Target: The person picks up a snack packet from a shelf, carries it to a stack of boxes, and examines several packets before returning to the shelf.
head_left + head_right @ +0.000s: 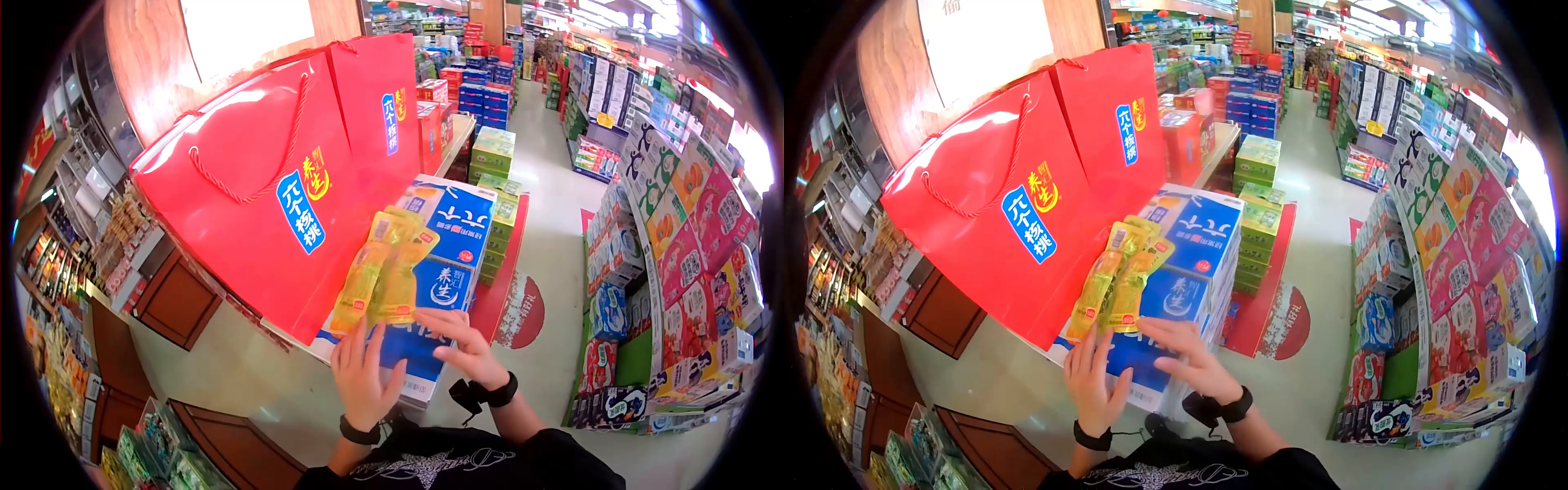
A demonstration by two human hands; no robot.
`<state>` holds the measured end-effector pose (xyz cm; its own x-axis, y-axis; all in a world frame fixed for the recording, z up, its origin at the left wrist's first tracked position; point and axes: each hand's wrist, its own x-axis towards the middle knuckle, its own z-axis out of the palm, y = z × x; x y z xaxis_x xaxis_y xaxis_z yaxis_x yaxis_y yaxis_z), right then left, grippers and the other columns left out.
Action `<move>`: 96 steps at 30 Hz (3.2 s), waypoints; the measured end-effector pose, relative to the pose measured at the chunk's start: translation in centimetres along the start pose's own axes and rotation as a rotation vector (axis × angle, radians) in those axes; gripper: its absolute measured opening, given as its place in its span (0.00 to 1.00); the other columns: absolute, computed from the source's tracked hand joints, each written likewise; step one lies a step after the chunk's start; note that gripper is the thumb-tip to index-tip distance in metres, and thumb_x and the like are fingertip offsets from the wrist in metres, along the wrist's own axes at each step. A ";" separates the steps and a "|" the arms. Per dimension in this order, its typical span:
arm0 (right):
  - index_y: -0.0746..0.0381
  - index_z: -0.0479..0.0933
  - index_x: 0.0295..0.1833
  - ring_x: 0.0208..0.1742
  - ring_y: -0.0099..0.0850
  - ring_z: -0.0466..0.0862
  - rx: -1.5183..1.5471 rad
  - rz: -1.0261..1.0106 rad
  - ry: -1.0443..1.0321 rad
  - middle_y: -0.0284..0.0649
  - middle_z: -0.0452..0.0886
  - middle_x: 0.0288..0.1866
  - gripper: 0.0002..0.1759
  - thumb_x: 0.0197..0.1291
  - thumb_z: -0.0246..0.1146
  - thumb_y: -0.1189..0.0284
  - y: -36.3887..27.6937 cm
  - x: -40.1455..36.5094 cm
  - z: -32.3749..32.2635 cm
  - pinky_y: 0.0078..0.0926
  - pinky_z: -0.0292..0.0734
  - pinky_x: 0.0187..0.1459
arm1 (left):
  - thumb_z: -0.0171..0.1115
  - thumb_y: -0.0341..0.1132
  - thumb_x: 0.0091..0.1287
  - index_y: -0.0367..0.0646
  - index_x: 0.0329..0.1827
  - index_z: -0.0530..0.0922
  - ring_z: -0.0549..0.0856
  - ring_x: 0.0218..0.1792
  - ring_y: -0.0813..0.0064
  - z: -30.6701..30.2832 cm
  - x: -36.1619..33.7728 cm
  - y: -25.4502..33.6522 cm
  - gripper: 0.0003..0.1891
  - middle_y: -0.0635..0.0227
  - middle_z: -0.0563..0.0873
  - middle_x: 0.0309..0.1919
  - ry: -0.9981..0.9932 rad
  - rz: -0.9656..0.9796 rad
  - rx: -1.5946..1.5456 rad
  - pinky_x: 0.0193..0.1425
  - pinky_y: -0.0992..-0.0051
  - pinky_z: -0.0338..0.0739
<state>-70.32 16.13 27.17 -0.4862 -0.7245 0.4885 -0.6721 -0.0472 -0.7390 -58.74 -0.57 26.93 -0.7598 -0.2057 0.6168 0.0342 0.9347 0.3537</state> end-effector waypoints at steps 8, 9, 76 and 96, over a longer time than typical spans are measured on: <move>0.65 0.74 0.63 0.53 0.29 0.70 0.670 0.007 -0.059 0.40 0.72 0.65 0.27 0.63 0.57 0.60 2.2 -1.2 -1.4 0.32 0.62 0.61 | 0.63 0.44 0.58 0.44 0.64 0.72 0.73 0.60 0.56 0.3 -0.1 -0.3 0.30 0.58 0.74 0.63 0.006 0.012 -0.105 0.65 0.59 0.58; 0.65 0.76 0.61 0.53 0.29 0.71 0.567 -0.048 -0.141 0.40 0.74 0.63 0.26 0.63 0.56 0.59 2.3 -1.2 -1.7 0.32 0.61 0.61 | 0.62 0.42 0.57 0.45 0.63 0.74 0.73 0.59 0.58 0.2 0.0 -0.3 0.29 0.58 0.75 0.63 -0.006 0.024 -0.065 0.65 0.60 0.58; 0.62 0.79 0.38 0.41 0.36 0.77 -0.043 -0.009 -0.101 0.38 0.81 0.35 0.05 0.55 0.65 0.76 -6.2 -7.4 1.7 0.39 0.62 0.58 | 0.66 0.32 0.60 0.39 0.49 0.80 0.79 0.52 0.63 -2.6 -8.9 2.3 0.14 0.62 0.84 0.46 -0.160 -0.451 -0.973 0.60 0.65 0.68; 0.67 0.80 0.45 0.41 0.43 0.80 0.476 -0.214 -0.526 0.47 0.82 0.43 0.09 0.60 0.63 0.74 -13.2 4.9 24.1 0.34 0.75 0.43 | 0.77 0.40 0.50 0.38 0.74 0.56 0.63 0.69 0.49 -20.9 -17.3 -10.7 0.50 0.47 0.66 0.66 0.125 -0.485 -0.407 0.71 0.58 0.57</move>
<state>-50.36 -3.40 28.17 0.0407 -0.8941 0.4459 -0.3492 -0.4309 -0.8321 -32.41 -13.03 27.17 -0.6705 -0.6321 0.3884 -0.0315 0.5473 0.8363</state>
